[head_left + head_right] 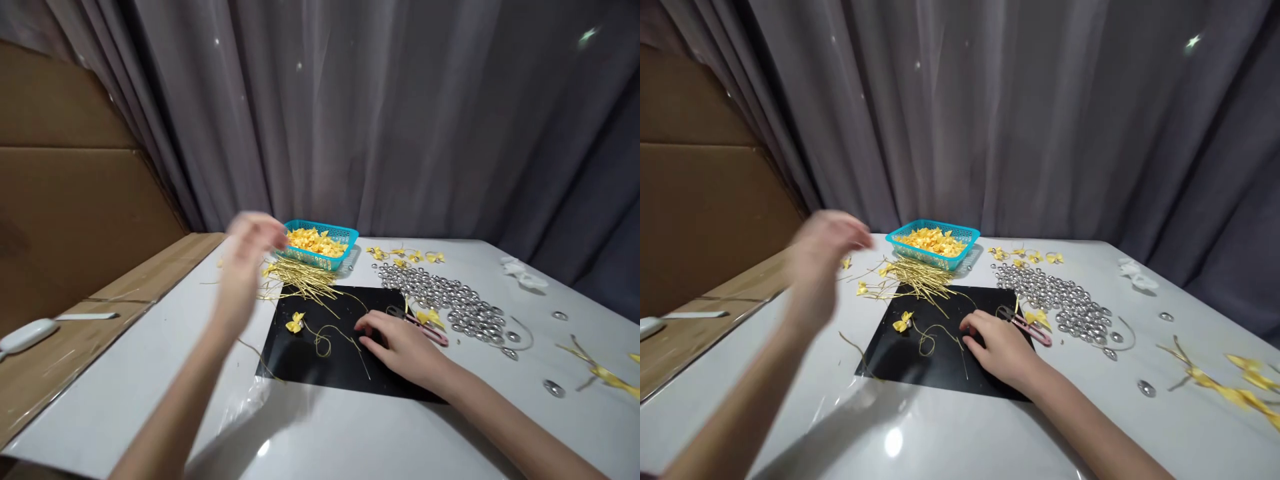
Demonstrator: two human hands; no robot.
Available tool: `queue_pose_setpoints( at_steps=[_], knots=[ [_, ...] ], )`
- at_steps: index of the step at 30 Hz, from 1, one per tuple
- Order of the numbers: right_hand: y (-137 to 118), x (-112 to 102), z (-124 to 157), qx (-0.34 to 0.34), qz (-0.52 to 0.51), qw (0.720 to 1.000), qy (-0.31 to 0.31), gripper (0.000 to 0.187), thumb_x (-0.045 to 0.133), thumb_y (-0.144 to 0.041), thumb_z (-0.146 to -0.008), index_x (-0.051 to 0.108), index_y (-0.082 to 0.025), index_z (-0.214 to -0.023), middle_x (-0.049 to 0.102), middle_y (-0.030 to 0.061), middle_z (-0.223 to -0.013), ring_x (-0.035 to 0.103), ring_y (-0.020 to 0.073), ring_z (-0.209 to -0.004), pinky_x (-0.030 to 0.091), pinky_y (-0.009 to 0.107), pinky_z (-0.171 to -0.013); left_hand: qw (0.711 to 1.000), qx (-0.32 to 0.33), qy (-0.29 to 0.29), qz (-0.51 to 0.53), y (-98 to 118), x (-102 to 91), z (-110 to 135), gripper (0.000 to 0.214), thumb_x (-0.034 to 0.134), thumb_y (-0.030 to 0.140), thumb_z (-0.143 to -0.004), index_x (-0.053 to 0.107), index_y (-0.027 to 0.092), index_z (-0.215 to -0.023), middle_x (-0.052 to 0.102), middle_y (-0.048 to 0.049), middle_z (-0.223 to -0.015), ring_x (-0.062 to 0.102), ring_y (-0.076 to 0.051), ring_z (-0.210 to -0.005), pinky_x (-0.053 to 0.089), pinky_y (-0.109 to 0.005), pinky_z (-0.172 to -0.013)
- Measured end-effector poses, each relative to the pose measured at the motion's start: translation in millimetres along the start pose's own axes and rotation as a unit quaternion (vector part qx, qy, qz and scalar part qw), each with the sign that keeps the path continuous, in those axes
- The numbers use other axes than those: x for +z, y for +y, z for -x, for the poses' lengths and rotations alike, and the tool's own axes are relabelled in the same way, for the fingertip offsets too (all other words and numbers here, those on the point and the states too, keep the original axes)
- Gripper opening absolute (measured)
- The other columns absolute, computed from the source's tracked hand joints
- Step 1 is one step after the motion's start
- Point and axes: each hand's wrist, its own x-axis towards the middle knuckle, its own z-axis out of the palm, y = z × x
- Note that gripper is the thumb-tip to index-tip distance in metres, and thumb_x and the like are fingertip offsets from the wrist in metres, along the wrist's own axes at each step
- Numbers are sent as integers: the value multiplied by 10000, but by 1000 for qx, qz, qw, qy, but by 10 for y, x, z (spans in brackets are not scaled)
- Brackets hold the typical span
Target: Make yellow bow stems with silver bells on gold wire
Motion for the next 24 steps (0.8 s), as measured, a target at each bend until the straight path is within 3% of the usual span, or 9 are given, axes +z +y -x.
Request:
queue_pose_setpoints(
  at_steps=[4,7,10,15,24],
  knots=[
    [76,1,59,5,15,1000,18,140,462,-171,-897,598,-187,-930,642,48,-936,625,176,-810,461,307,-698,966,31,-250,-59,-203,498,255,156,616,333,-838,656,196,-902,674,-49,-927,618,-210,-900,478,-396,-823],
    [125,-36,124,-16,65,998,-2,189,436,-139,-901,612,-192,-943,642,52,-941,630,181,-776,443,297,-652,935,22,-338,-104,-304,676,482,138,619,247,-826,663,212,-952,670,-50,-1027,597,-227,-974,432,-400,-873],
    [105,-51,175,-55,86,994,-34,269,405,-95,-894,636,-202,-979,640,49,-960,638,177,-754,426,290,-627,920,6,-368,-137,-351,702,584,173,566,254,-873,648,194,-1014,665,-60,-1052,588,-226,-978,411,-388,-858],
    [3,-31,210,-86,80,990,-73,327,402,-90,-894,657,-212,-1059,636,41,-968,637,163,-679,391,282,-572,911,-2,-376,-170,-364,734,572,137,534,276,-907,635,182,-909,675,-34,-965,597,-191,-889,387,-344,-791],
    [-97,8,282,-122,88,984,-98,292,395,-138,-906,678,-194,-954,622,29,-885,619,165,-690,371,289,-563,907,19,-369,-203,-335,756,593,176,451,224,-941,571,172,-824,653,-37,-873,576,-184,-830,357,-351,-783]
  ],
)
